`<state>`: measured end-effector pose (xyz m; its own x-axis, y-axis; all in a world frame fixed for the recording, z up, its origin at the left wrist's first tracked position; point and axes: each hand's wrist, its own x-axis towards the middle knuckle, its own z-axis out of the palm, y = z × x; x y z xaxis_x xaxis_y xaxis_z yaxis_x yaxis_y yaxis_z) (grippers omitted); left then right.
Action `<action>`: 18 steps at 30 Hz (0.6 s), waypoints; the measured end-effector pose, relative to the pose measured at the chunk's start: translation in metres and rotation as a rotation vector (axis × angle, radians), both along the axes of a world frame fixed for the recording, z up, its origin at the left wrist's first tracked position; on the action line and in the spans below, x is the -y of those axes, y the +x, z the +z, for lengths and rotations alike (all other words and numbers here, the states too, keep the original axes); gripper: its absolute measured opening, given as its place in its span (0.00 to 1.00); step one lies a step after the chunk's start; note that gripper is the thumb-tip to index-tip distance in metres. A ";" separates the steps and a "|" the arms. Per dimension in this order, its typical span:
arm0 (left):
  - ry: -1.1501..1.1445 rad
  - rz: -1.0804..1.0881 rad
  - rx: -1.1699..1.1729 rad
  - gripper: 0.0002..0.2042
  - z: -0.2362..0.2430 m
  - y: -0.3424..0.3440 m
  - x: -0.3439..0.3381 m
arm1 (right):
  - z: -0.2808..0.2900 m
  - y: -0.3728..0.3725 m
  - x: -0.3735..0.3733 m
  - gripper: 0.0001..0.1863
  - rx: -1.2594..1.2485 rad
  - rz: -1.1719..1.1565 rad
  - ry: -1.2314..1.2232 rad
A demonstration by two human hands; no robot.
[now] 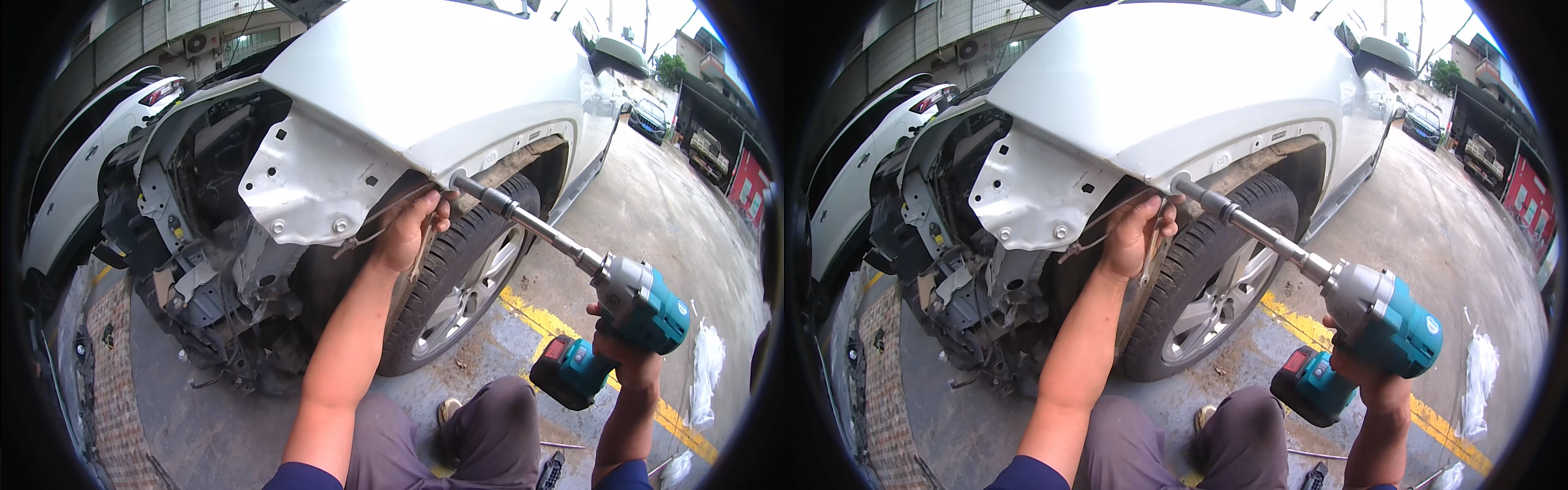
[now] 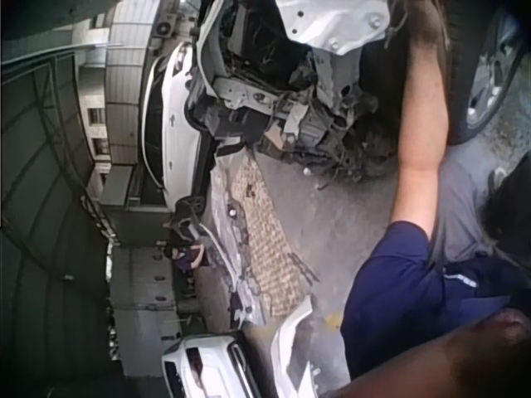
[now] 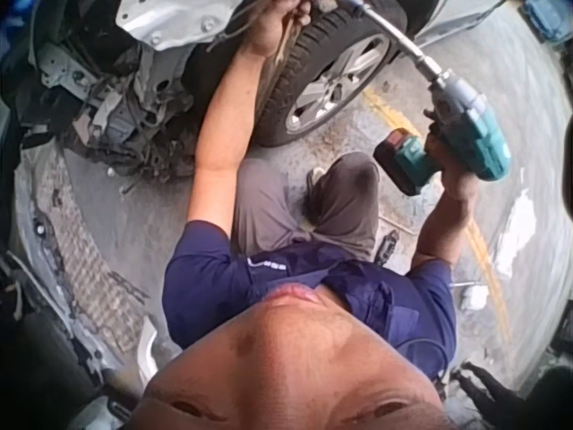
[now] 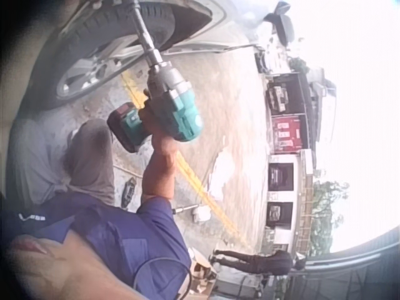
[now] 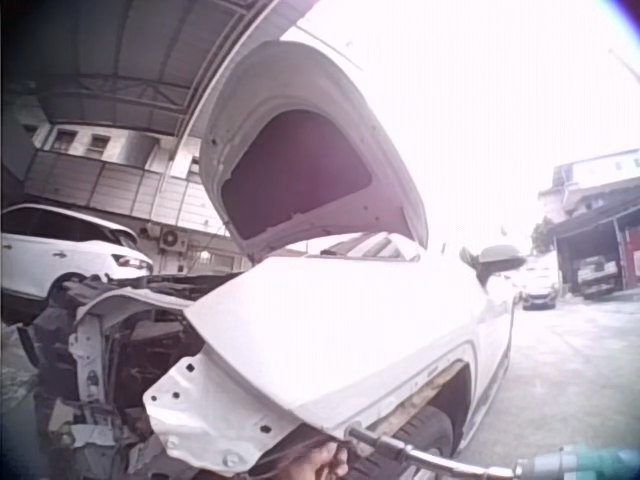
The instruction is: The person retrieves a wrench and an impact driver from a tool cart, then kneels beside a white car to secure the front bumper cover near the wheel arch. They use the impact driver to tighten fasteners and a wrench to adjust components under the bumper.
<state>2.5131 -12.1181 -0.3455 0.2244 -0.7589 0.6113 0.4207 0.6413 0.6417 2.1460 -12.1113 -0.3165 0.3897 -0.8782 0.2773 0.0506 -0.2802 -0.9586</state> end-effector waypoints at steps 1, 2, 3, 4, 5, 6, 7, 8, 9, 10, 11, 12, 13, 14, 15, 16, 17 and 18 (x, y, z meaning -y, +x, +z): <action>-0.016 -0.010 -0.023 0.12 0.000 -0.001 0.000 | 0.003 0.002 0.001 0.35 0.002 0.002 0.005; -0.024 -0.003 -0.031 0.12 0.000 -0.001 -0.002 | 0.005 0.005 0.001 0.35 0.030 0.008 0.018; -0.034 0.004 -0.039 0.13 0.001 -0.003 -0.003 | 0.008 0.008 0.001 0.35 0.056 0.013 0.029; -0.044 0.012 -0.048 0.13 0.002 -0.005 -0.004 | 0.009 0.009 0.001 0.36 0.083 0.018 0.040; -0.025 0.053 -0.091 0.13 0.002 -0.010 -0.004 | 0.011 0.008 0.000 0.36 0.075 0.040 0.043; -0.038 0.040 -0.067 0.13 0.000 -0.008 -0.003 | 0.012 0.008 0.000 0.36 0.068 0.042 0.033; -0.051 0.029 -0.044 0.14 -0.001 -0.003 -0.004 | 0.012 0.009 -0.001 0.36 0.060 0.044 0.023; -0.064 0.018 -0.021 0.14 -0.002 0.003 -0.005 | 0.013 0.011 -0.001 0.36 0.052 0.047 0.013; -0.051 0.004 -0.059 0.15 -0.005 -0.001 -0.010 | 0.011 0.007 0.000 0.36 0.053 0.041 0.006; -0.040 -0.008 -0.101 0.17 -0.008 -0.005 -0.015 | 0.010 0.004 0.002 0.36 0.053 0.036 0.000; -0.045 0.003 -0.078 0.17 -0.007 -0.008 -0.013 | 0.008 0.000 0.003 0.36 0.052 0.031 -0.006; -0.048 0.032 -0.058 0.17 -0.008 -0.005 -0.016 | 0.008 0.002 0.005 0.36 0.056 0.037 0.011; -0.040 0.055 0.001 0.17 -0.008 -0.003 -0.017 | 0.008 0.003 0.006 0.36 0.058 0.043 0.028; -0.032 0.077 0.059 0.16 -0.008 -0.001 -0.015 | 0.008 0.004 0.008 0.36 0.059 0.048 0.045; -0.024 0.104 0.117 0.16 -0.007 0.001 -0.015 | 0.007 0.003 0.008 0.36 0.069 0.049 0.052; -0.001 0.132 0.127 0.14 -0.009 -0.002 -0.015 | 0.006 0.001 0.007 0.35 0.078 0.049 0.059; 0.015 0.121 0.130 0.13 -0.009 -0.002 -0.014 | 0.005 -0.001 0.007 0.35 0.087 0.048 0.066; 0.030 0.110 0.127 0.12 -0.009 0.000 -0.013 | 0.004 0.001 0.007 0.35 0.084 0.052 0.070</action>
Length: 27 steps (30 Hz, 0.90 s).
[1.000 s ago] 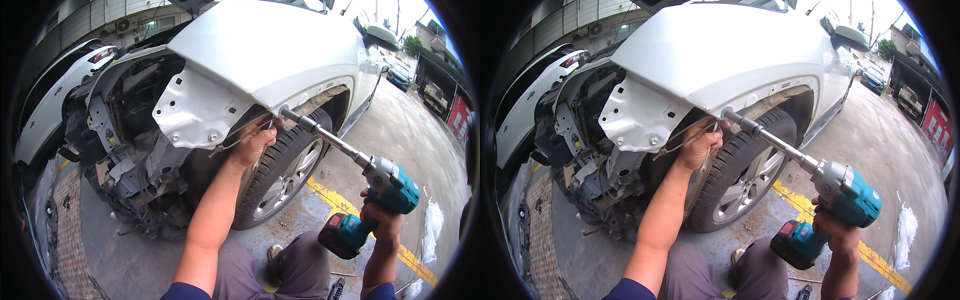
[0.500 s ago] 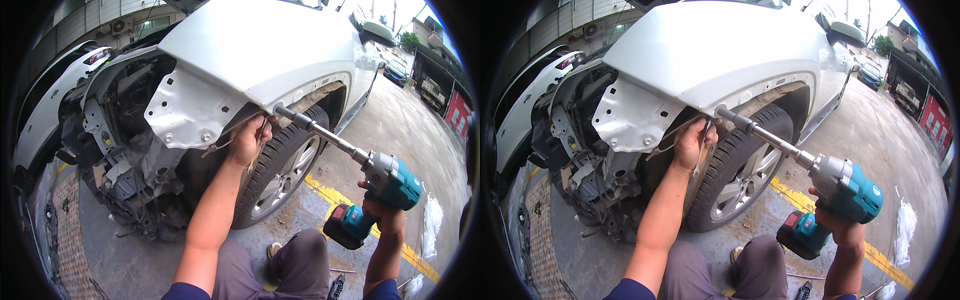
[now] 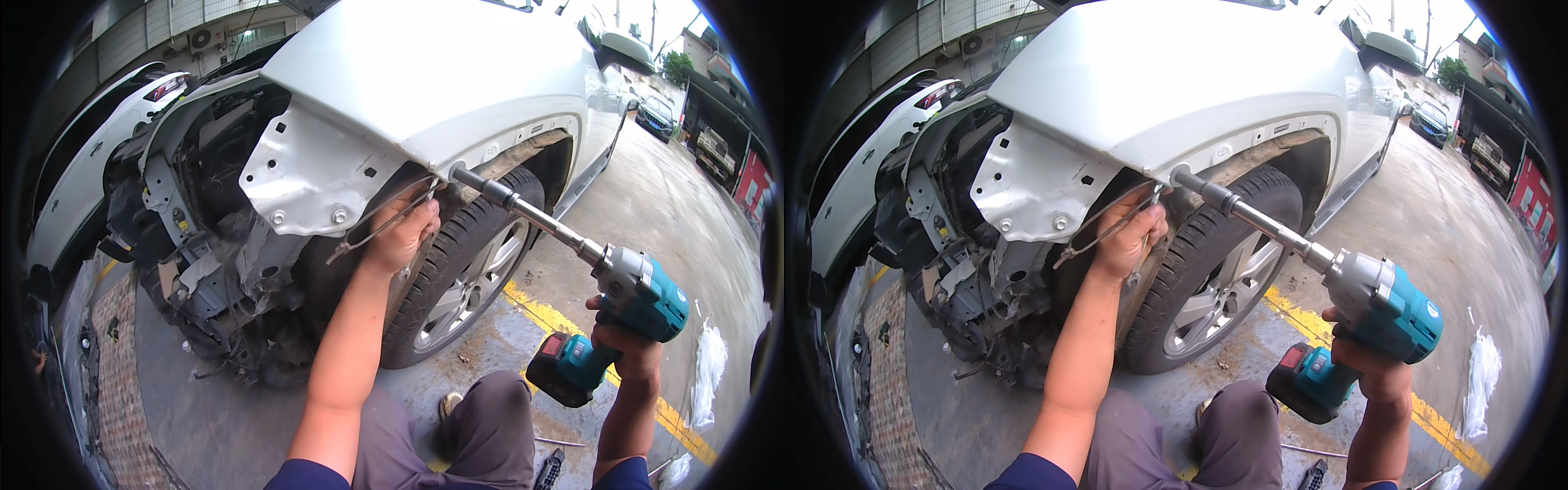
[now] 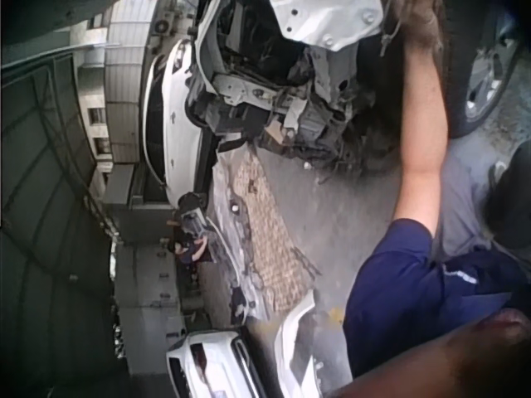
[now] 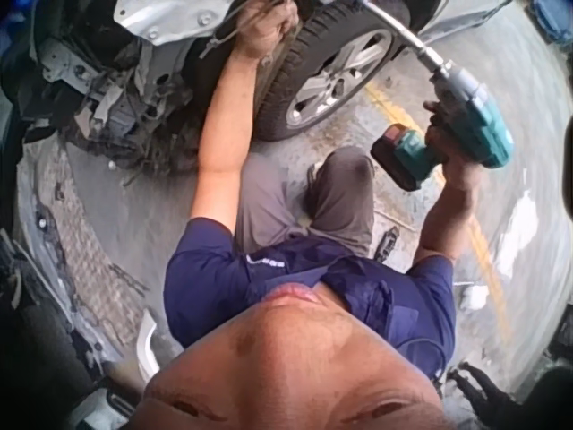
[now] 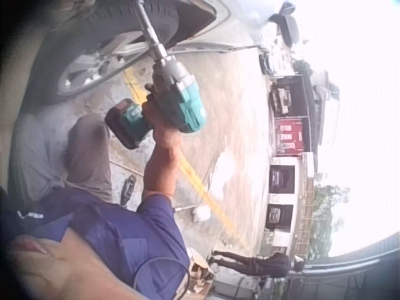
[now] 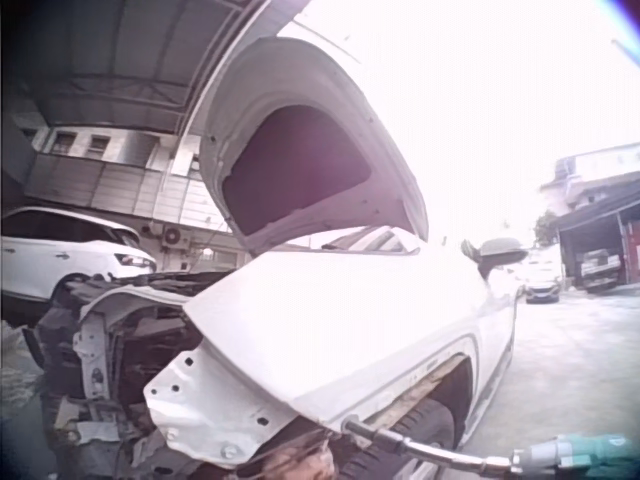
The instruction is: The person retrieves a wrench and an impact driver from a tool cart, then kneels beside a white car to secure the front bumper cover near the wheel arch. They use the impact driver to tighten fasteners and a wrench to adjust components under the bumper.
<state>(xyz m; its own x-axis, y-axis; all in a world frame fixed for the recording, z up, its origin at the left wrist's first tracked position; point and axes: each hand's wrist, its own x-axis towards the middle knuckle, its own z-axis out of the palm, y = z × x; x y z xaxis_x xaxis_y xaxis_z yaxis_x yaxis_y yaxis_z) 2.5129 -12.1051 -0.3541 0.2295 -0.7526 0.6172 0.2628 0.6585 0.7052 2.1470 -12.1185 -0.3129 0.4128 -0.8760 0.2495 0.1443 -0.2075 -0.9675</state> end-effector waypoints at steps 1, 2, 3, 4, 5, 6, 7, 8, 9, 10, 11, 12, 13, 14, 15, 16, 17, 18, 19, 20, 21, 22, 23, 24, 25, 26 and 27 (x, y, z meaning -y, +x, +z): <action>0.018 0.031 -0.026 0.11 0.000 0.000 0.002 | -0.002 0.001 0.000 0.35 -0.003 0.003 0.004; 0.037 0.062 -0.052 0.11 -0.001 -0.001 0.005 | -0.003 0.002 0.001 0.34 -0.005 0.004 0.009; 0.051 0.093 -0.083 0.11 -0.001 -0.001 0.007 | -0.002 0.003 0.001 0.34 0.012 0.018 0.018; 0.056 0.093 -0.095 0.11 -0.001 -0.001 0.009 | -0.001 0.003 0.000 0.34 0.029 0.032 0.029; 0.061 0.093 -0.106 0.11 -0.001 0.000 0.011 | -0.001 0.004 0.000 0.34 0.046 0.046 0.040; 0.062 0.093 -0.121 0.11 0.000 0.001 0.013 | 0.001 0.006 -0.001 0.33 0.053 0.036 0.031; 0.060 0.099 -0.069 0.10 0.000 0.003 0.013 | 0.001 0.009 -0.003 0.33 0.062 0.028 0.021; 0.037 0.098 -0.057 0.10 0.000 0.003 0.014 | 0.002 0.013 -0.004 0.33 0.070 0.021 0.012; 0.014 0.095 -0.047 0.10 0.000 0.001 0.015 | 0.003 0.012 -0.004 0.33 0.048 0.032 0.016; -0.010 0.095 -0.036 0.10 0.001 0.001 0.015 | 0.004 0.010 -0.004 0.33 0.026 0.043 0.020; -0.002 0.082 -0.012 0.11 0.001 0.004 0.012 | 0.005 0.010 -0.004 0.33 0.004 0.056 0.024; 0.016 0.042 -0.014 0.12 0.005 0.001 0.011 | 0.003 0.006 -0.003 0.33 0.020 0.040 0.021; 0.062 0.002 0.010 0.12 0.009 0.001 0.009 | -0.001 0.004 -0.003 0.34 0.036 0.025 0.018; 0.108 -0.039 0.035 0.12 0.012 0.000 0.006 | -0.004 0.002 -0.003 0.34 0.052 0.009 0.015; 0.108 -0.049 0.030 0.12 0.012 0.000 0.005 | -0.005 0.001 -0.003 0.35 0.044 0.006 0.026; 0.107 -0.060 0.025 0.11 0.012 0.000 0.004 | -0.005 0.000 -0.002 0.35 0.040 0.009 0.026; 0.107 -0.072 0.020 0.11 0.013 -0.001 0.003 | -0.004 -0.002 -0.002 0.35 0.036 0.011 0.026; 0.086 -0.060 0.045 0.11 0.010 0.003 0.003 | -0.004 0.000 -0.001 0.35 0.032 0.019 0.028; 0.066 -0.048 0.070 0.11 0.009 0.008 0.004 | -0.003 0.002 0.000 0.35 0.020 0.034 0.027; 0.045 -0.037 0.095 0.11 0.007 0.012 0.005 | -0.002 0.003 0.002 0.35 0.008 0.049 0.027; 0.050 -0.098 0.091 0.11 0.007 0.014 0.006 | -0.002 0.002 0.002 0.35 0.002 0.055 0.029; 0.055 -0.160 0.087 0.11 0.007 0.018 0.005 | -0.001 0.002 0.003 0.35 0.002 0.052 0.038; 0.060 -0.220 0.083 0.11 0.006 0.021 0.004 | 0.000 0.002 0.004 0.35 0.003 0.050 0.047; 0.087 -0.225 0.073 0.11 0.006 0.020 0.003 | 0.001 0.003 0.005 0.35 0.005 0.043 0.061; 0.115 -0.230 0.064 0.11 0.006 0.018 0.001 | 0.004 0.002 0.005 0.36 -0.029 0.037 0.029; 0.142 -0.234 0.055 0.11 0.006 0.016 0.000 | 0.007 0.001 0.005 0.36 -0.065 0.032 -0.002; 0.143 -0.203 0.089 0.13 0.008 0.017 0.000 | 0.010 0.001 0.005 0.37 -0.094 0.031 -0.036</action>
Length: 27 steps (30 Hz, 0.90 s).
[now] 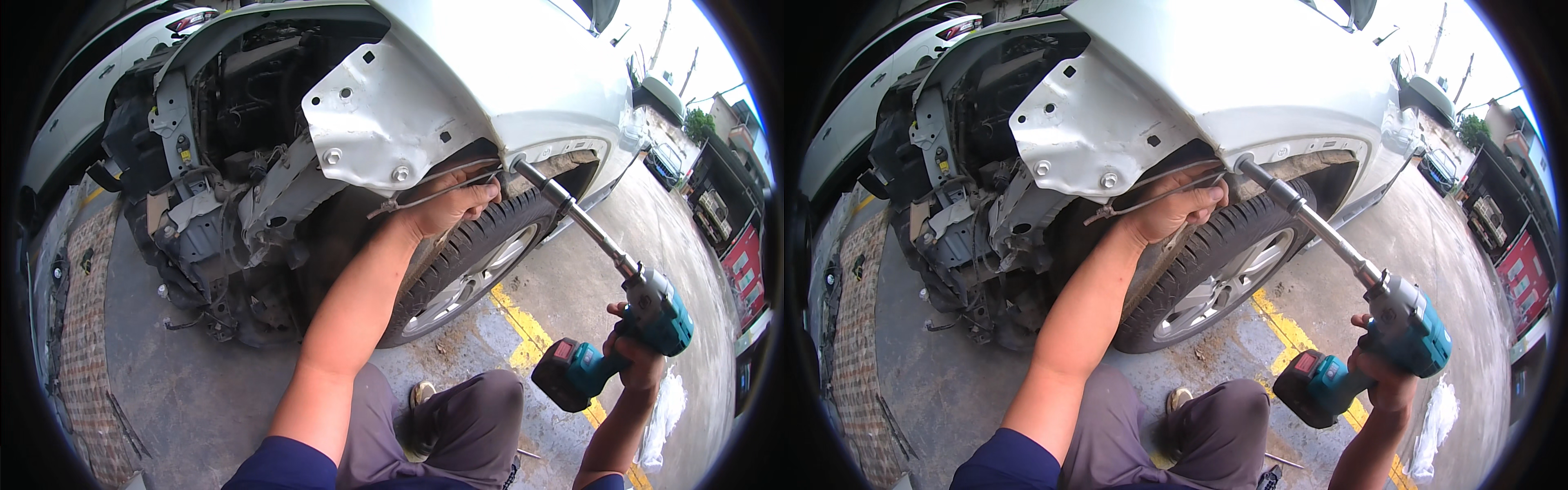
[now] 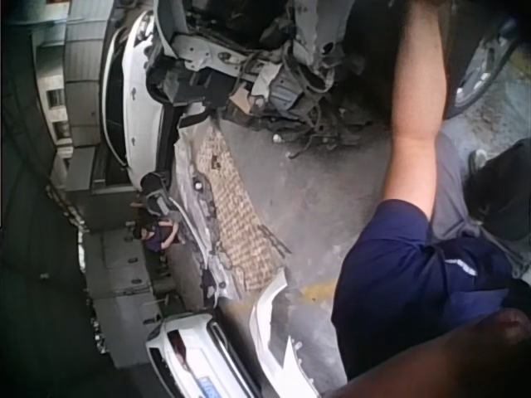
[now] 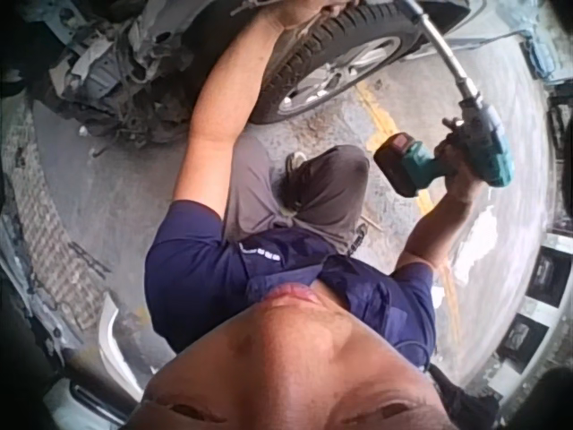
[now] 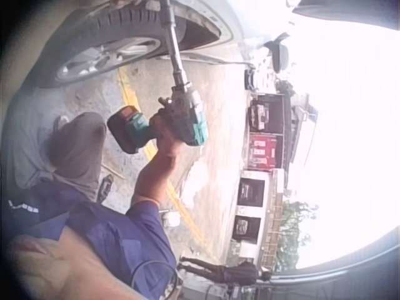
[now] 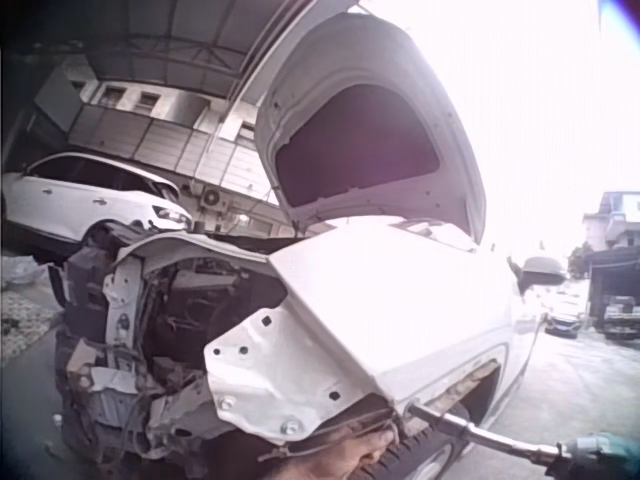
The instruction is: The person retrieves a wrench and an impact driver from a tool cart, then kneels beside a white car to secure the front bumper cover near the wheel arch. They use the impact driver to tighten fasteners and a wrench to adjust components under the bumper.
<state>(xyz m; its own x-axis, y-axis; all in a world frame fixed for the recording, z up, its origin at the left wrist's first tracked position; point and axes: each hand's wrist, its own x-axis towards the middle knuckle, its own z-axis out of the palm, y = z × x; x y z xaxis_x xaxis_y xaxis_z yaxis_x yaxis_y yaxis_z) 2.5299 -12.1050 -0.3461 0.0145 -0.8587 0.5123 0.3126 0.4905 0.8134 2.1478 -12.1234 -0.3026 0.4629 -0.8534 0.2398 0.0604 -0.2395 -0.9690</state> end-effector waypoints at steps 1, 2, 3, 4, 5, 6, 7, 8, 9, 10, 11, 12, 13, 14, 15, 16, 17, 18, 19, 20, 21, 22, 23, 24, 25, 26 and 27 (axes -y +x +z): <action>-0.009 0.011 -0.002 0.11 0.001 0.000 -0.001 | -0.001 -0.002 0.002 0.37 -0.019 -0.009 -0.094; -0.017 0.022 -0.005 0.10 0.002 -0.001 -0.001 | -0.002 -0.004 0.005 0.37 -0.038 -0.019 -0.188; -0.023 0.031 -0.005 0.08 0.002 0.000 -0.001 | -0.003 -0.003 0.005 0.37 -0.056 -0.031 -0.279; -0.016 0.018 -0.011 0.08 0.002 0.001 -0.001 | -0.002 -0.004 0.006 0.36 -0.092 -0.007 -0.327; -0.009 0.005 -0.018 0.08 0.002 0.002 -0.002 | -0.002 -0.003 0.008 0.35 -0.088 -0.016 -0.380; -0.003 -0.011 -0.024 0.08 0.002 0.002 -0.002 | -0.003 -0.004 0.010 0.34 -0.085 -0.027 -0.433; 0.004 -0.015 -0.011 0.12 0.002 0.002 -0.002 | -0.004 -0.006 0.011 0.33 -0.082 -0.040 -0.487; 0.011 -0.021 0.002 0.16 0.003 0.000 -0.002 | -0.004 -0.009 0.012 0.32 -0.116 -0.048 -0.428; 0.018 -0.017 0.013 0.20 0.001 0.002 -0.002 | -0.003 -0.006 0.013 0.31 -0.149 -0.048 -0.370; 0.014 -0.016 0.011 0.20 -0.001 0.003 -0.002 | 0.001 -0.007 0.011 0.31 -0.134 -0.013 -0.230; 0.009 -0.015 0.009 0.19 -0.002 0.003 -0.001 | 0.003 -0.008 0.009 0.31 -0.118 0.022 -0.090; 0.002 -0.013 0.006 0.19 -0.002 0.002 -0.001 | 0.004 -0.006 0.008 0.32 -0.105 0.021 -0.055; -0.021 -0.011 -0.021 0.19 -0.002 -0.001 -0.001 | 0.004 -0.004 0.006 0.32 -0.076 0.023 -0.051; -0.045 -0.008 -0.047 0.18 -0.002 -0.004 0.000 | 0.003 -0.002 0.004 0.32 -0.047 0.024 -0.047; -0.064 -0.009 -0.072 0.17 -0.002 -0.006 0.000 | 0.000 -0.002 0.003 0.32 -0.016 0.023 -0.039; -0.065 -0.003 -0.081 0.17 -0.002 -0.006 0.001 | 0.000 -0.002 0.002 0.32 -0.032 0.023 -0.043; -0.067 0.003 -0.090 0.17 -0.002 -0.006 0.001 | 0.000 -0.002 0.003 0.31 -0.047 0.022 -0.047; -0.068 0.006 -0.103 0.16 -0.003 -0.007 0.001 | 0.000 -0.002 0.002 0.31 -0.065 0.019 -0.050; -0.068 -0.004 -0.103 0.16 -0.004 -0.006 0.002 | 0.000 -0.001 0.002 0.31 -0.063 0.018 -0.052; -0.068 -0.013 -0.104 0.16 -0.005 -0.004 0.001 | -0.001 0.000 0.003 0.31 -0.060 0.019 -0.053; -0.069 -0.023 -0.104 0.16 -0.003 -0.005 0.001 | 0.000 0.000 0.003 0.31 -0.057 0.018 -0.056; -0.064 -0.020 -0.090 0.16 -0.003 -0.006 0.001 | 0.000 -0.001 0.003 0.31 -0.058 0.019 -0.062; -0.058 -0.016 -0.076 0.16 -0.002 -0.007 0.001 | 0.001 -0.002 0.003 0.31 -0.059 0.019 -0.067; -0.052 -0.013 -0.061 0.17 -0.001 -0.007 0.002 | 0.002 -0.002 0.002 0.31 -0.058 0.020 -0.073; -0.050 -0.016 -0.059 0.17 0.000 -0.007 0.002 | 0.003 -0.001 0.001 0.31 -0.049 0.027 -0.068; -0.048 -0.020 -0.056 0.17 0.000 -0.006 0.002 | 0.004 -0.001 0.000 0.30 -0.040 0.035 -0.063; -0.045 -0.023 -0.053 0.17 -0.001 -0.005 0.002 | 0.004 0.000 0.000 0.30 -0.030 0.043 -0.056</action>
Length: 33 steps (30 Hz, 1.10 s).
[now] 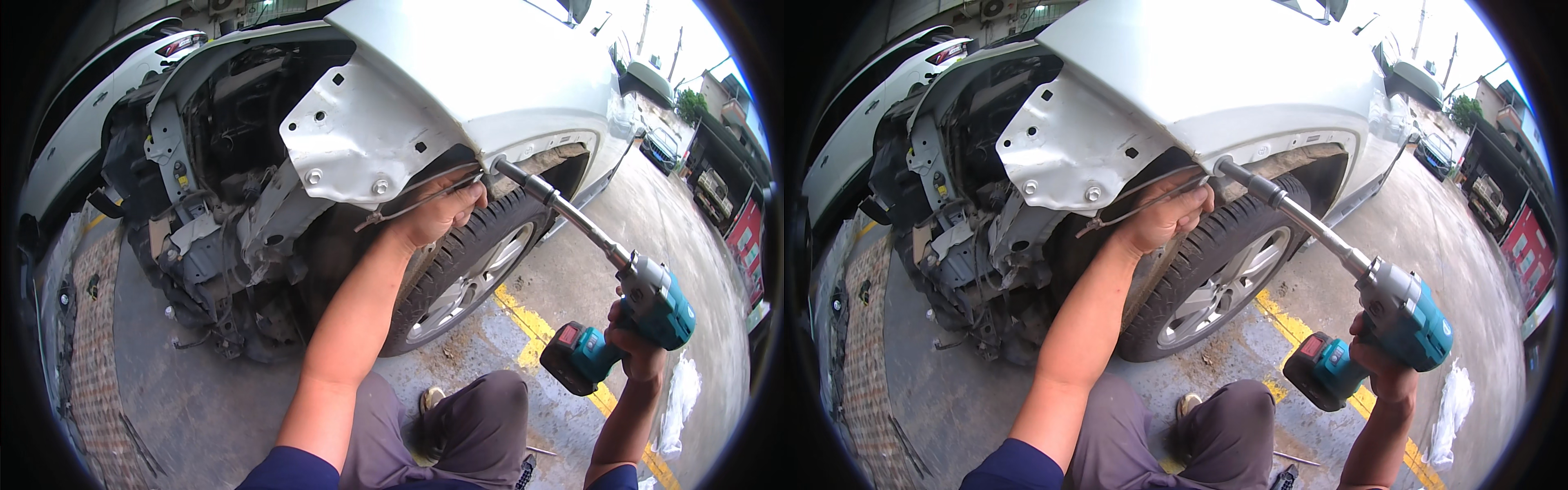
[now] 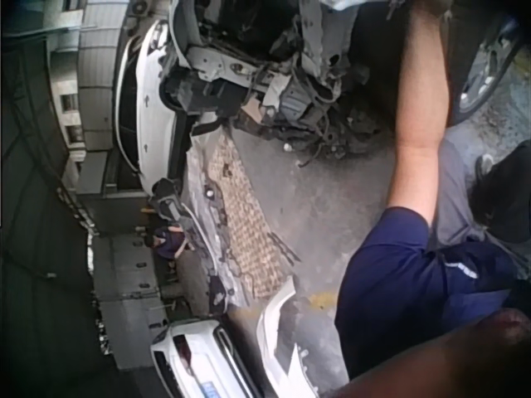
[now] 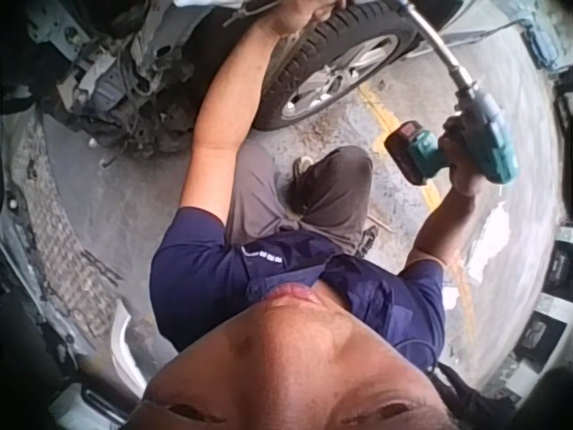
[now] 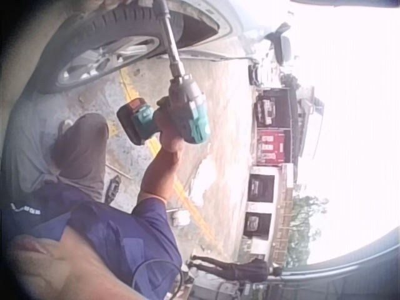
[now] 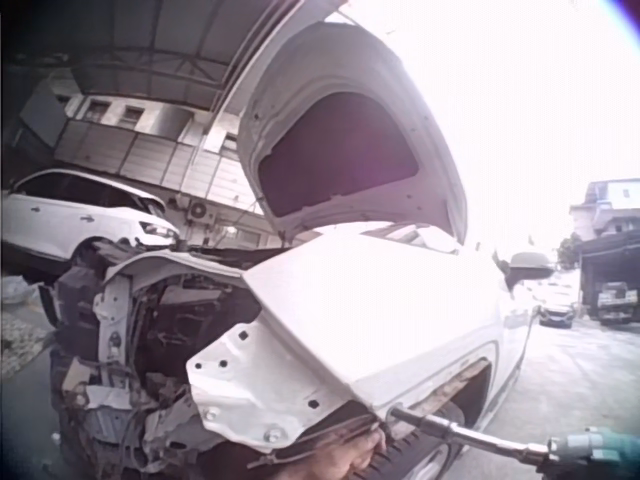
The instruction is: The person retrieves a wrench and an impact driver from a tool cart, then kneels beside a white car to secure the front bumper cover near the wheel arch. They use the impact driver to tighten fasteners and a wrench to adjust components under the bumper.
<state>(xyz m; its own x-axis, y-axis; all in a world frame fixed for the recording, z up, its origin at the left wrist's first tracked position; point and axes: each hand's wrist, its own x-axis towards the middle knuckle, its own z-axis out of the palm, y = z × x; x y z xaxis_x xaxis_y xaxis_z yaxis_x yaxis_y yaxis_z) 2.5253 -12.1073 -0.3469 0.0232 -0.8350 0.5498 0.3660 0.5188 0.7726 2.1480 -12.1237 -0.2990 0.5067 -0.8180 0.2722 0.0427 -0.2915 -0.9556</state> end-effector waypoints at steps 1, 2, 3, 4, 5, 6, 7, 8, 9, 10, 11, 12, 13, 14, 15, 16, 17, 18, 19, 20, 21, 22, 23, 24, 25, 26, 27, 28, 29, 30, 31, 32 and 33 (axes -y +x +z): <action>-0.008 0.000 -0.002 0.17 -0.001 0.001 0.001 | -0.001 0.001 0.001 0.30 0.004 -0.001 0.008; -0.017 0.000 -0.004 0.17 -0.002 0.002 0.001 | -0.002 0.002 0.001 0.30 0.009 -0.002 0.016; -0.027 -0.002 -0.008 0.17 -0.003 0.002 0.001 | -0.003 0.001 0.002 0.30 0.011 -0.004 0.022; -0.029 -0.003 -0.005 0.17 -0.003 0.001 0.002 | -0.004 0.000 0.003 0.30 0.005 -0.007 0.018; -0.031 -0.004 -0.002 0.17 -0.003 0.001 0.002 | -0.004 -0.001 0.003 0.30 -0.001 -0.011 0.014; -0.033 -0.003 0.001 0.17 -0.003 0.001 0.002 | -0.004 0.000 0.004 0.30 -0.008 -0.011 0.011; -0.035 -0.005 -0.002 0.17 -0.003 0.001 0.003 | -0.005 0.000 0.003 0.30 -0.009 -0.013 0.014; -0.036 -0.007 -0.005 0.17 -0.003 0.001 0.003 | -0.005 0.001 0.003 0.30 -0.011 -0.014 0.018; -0.037 -0.009 -0.008 0.17 -0.003 0.001 0.003 | -0.005 0.001 0.002 0.30 -0.013 -0.017 0.022; -0.037 -0.004 -0.004 0.17 -0.003 0.001 0.003 | -0.006 0.001 0.003 0.30 -0.002 -0.010 0.032; -0.038 0.001 0.000 0.17 -0.003 0.002 0.003 | -0.008 0.001 0.003 0.30 0.010 -0.003 0.041; -0.038 0.005 0.005 0.17 -0.003 0.001 0.002 | -0.009 0.001 0.003 0.30 0.022 0.003 0.051; -0.036 0.006 0.008 0.17 -0.003 0.001 0.002 | -0.010 0.001 0.003 0.30 0.026 -0.005 0.052; -0.033 0.006 0.012 0.17 -0.003 0.001 0.001 | -0.011 0.001 0.003 0.30 0.029 -0.014 0.053; -0.033 0.008 0.017 0.17 -0.001 0.001 0.001 | -0.011 0.001 0.004 0.30 0.035 -0.021 0.052; -0.023 0.016 0.022 0.17 0.000 0.000 0.001 | -0.011 0.001 0.004 0.30 0.030 -0.024 0.052; -0.013 0.024 0.026 0.17 0.000 0.000 0.000 | -0.011 0.000 0.004 0.30 0.026 -0.028 0.050; -0.004 0.032 0.032 0.17 0.001 -0.001 0.000 | -0.012 0.000 0.005 0.30 0.023 -0.032 0.049; -0.002 0.028 0.034 0.17 0.003 -0.002 0.000 | -0.013 -0.001 0.005 0.30 0.032 -0.031 0.066; 0.000 0.022 0.036 0.17 0.004 -0.002 -0.001 | -0.015 -0.003 0.005 0.30 0.042 -0.031 0.083; 0.003 0.017 0.035 0.17 0.002 0.000 -0.001 | -0.017 0.000 0.006 0.30 0.048 -0.031 0.102; 0.009 0.019 0.032 0.17 0.000 0.002 -0.001 | -0.019 0.001 0.007 0.30 0.042 -0.046 0.092; 0.015 0.021 0.030 0.17 -0.001 0.003 -0.001 | -0.021 0.003 0.007 0.30 0.036 -0.061 0.084; 0.017 0.019 0.031 0.17 0.000 0.002 -0.001 | -0.021 0.001 0.007 0.30 0.034 -0.079 0.072; 0.019 0.014 0.024 0.17 0.001 0.001 -0.001 | -0.021 -0.001 0.008 0.30 0.035 -0.075 0.050; 0.020 0.009 0.016 0.18 0.001 0.000 -0.001 | -0.022 -0.003 0.009 0.30 0.036 -0.072 0.030; 0.021 0.006 0.008 0.18 0.001 0.000 0.000 | -0.021 -0.003 0.009 0.30 0.036 -0.067 0.008; 0.014 0.002 0.006 0.17 0.001 0.000 0.000 | -0.020 -0.003 0.009 0.30 0.030 -0.060 -0.014; 0.007 -0.003 0.004 0.17 0.001 0.000 0.001 | -0.019 -0.003 0.009 0.30 0.025 -0.053 -0.036; 0.002 -0.007 0.003 0.17 0.000 0.000 0.001 | -0.018 -0.003 0.007 0.29 0.019 -0.046 -0.056; 0.009 -0.001 0.012 0.17 -0.001 0.001 0.001 | -0.017 -0.002 0.006 0.29 0.024 -0.047 -0.049; 0.016 0.006 0.020 0.16 -0.001 0.001 0.001 | -0.017 -0.002 0.005 0.29 0.029 -0.049 -0.042; 0.022 0.011 0.028 0.16 -0.002 0.002 0.001 | -0.016 -0.002 0.004 0.29 0.033 -0.051 -0.035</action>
<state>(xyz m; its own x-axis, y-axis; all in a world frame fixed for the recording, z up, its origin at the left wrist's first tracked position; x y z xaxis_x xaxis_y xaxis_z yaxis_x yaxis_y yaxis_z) 2.5274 -12.1084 -0.3485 0.0170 -0.8469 0.5315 0.3385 0.5050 0.7940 2.1459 -12.1277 -0.3147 0.4549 -0.8322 0.3171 0.0578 -0.3277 -0.9430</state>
